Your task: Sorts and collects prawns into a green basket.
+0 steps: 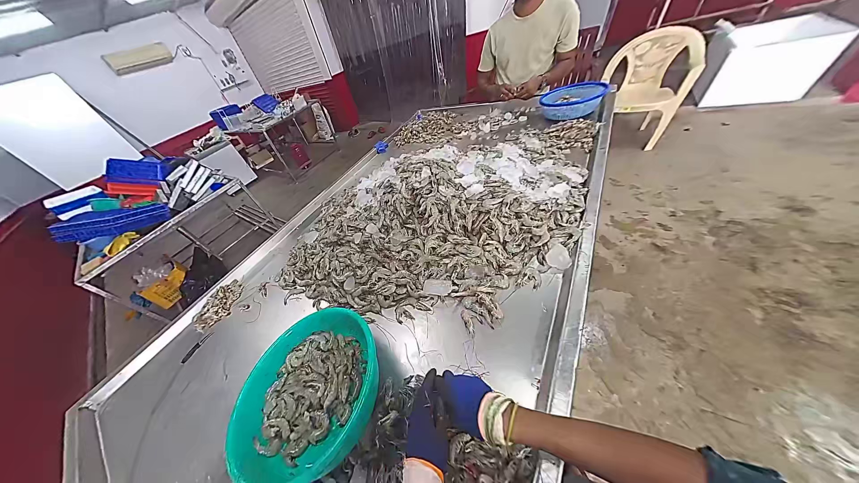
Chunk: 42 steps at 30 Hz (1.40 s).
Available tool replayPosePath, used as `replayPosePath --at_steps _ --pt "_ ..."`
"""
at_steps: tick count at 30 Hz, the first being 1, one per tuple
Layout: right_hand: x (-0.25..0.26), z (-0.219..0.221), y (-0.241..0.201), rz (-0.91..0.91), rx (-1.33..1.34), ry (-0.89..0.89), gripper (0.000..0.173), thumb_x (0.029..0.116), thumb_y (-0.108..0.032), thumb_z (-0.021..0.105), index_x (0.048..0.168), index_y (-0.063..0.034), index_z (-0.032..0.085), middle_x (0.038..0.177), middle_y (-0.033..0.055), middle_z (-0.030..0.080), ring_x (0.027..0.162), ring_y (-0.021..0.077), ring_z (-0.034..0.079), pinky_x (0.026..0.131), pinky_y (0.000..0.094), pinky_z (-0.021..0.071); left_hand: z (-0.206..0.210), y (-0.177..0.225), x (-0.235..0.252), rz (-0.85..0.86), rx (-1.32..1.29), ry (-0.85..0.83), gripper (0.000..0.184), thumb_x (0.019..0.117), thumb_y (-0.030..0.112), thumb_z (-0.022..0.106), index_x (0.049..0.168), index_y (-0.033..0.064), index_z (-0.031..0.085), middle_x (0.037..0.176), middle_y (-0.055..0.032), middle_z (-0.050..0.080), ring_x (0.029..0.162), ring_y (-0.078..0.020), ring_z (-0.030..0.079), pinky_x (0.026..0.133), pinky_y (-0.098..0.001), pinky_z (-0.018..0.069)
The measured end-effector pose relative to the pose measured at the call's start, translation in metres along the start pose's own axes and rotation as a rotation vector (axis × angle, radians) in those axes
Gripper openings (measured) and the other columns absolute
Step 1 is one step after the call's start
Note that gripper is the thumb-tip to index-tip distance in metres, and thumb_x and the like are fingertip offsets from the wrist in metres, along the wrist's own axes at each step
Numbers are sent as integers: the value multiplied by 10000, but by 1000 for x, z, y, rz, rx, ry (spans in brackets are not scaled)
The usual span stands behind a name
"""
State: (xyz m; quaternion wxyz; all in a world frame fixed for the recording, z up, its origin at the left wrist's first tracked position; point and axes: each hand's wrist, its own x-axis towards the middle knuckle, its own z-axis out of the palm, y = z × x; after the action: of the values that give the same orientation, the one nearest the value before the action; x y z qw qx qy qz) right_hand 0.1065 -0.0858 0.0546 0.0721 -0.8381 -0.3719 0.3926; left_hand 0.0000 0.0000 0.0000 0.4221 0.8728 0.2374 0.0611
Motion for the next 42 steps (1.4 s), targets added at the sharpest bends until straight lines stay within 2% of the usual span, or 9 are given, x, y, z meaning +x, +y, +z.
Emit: replayPosePath --at_steps 7,13,16,20,22,25,33,39,42 --pt "-24 -6 14 -34 -171 222 282 1024 -120 518 1233 29 634 1299 254 616 1212 455 602 963 612 497 -2 57 1 -338 151 -146 419 1092 223 394 1427 31 557 1355 -226 631 1282 -375 597 1097 -567 441" --pt "-27 -21 39 11 -156 342 216 949 -71 601 1119 4 712 1189 248 682 1190 469 606 981 648 459 -17 58 -21 -468 -301 -214 452 1091 132 462 1498 -59 414 1408 -297 543 1199 -382 632 984 -519 549" --pt "-18 -40 86 82 -181 291 286 973 -214 633 1195 -51 710 1318 263 619 1286 492 529 1044 677 394 -36 51 -42 -397 -435 -126 439 1055 57 514 1467 -66 426 1168 -236 628 939 -240 669 852 -390 574" --pt "-16 -31 107 -80 -121 264 419 990 -330 667 1358 -130 665 1429 234 572 1385 459 466 1151 642 315 -46 28 -53 -268 -203 -14 377 922 34 689 1247 -128 586 1141 -249 659 1054 -262 651 971 -403 530" --pt "-11 -25 103 -53 -30 228 398 1022 -319 624 1366 -121 654 1429 225 566 1337 452 515 1075 627 429 -44 31 -48 -348 117 -75 297 960 163 686 1182 -32 666 1130 -234 682 1093 -333 653 984 -492 505" --pt "0 -20 97 153 14 179 468 1049 -408 557 1391 -92 603 1416 249 562 1239 441 610 991 627 506 -32 39 -38 -477 463 -372 477 961 230 644 1431 290 589 1321 -130 676 1227 -351 639 1012 -606 497" --pt "-18 -2 78 271 -28 -62 995 879 -515 767 1643 -175 229 1489 297 492 1226 486 614 997 647 504 -14 48 -30 -443 595 -548 559 945 198 624 1482 324 530 1339 -127 667 1227 -362 638 981 -620 507" --pt "-37 41 29 114 -185 -204 1396 598 -280 992 1665 -150 100 1538 315 413 1140 507 646 911 647 551 -72 26 -73 -426 137 -49 480 941 75 633 1420 82 600 1363 -185 640 1292 -319 595 1124 -504 441" --pt "-38 63 -1 44 -224 -235 1372 665 -194 962 1677 -154 37 1599 328 296 1139 533 634 899 651 556 -106 11 -125 -307 -192 399 361 957 44 630 1291 -90 617 1152 -183 696 1042 -171 669 977 -325 527"
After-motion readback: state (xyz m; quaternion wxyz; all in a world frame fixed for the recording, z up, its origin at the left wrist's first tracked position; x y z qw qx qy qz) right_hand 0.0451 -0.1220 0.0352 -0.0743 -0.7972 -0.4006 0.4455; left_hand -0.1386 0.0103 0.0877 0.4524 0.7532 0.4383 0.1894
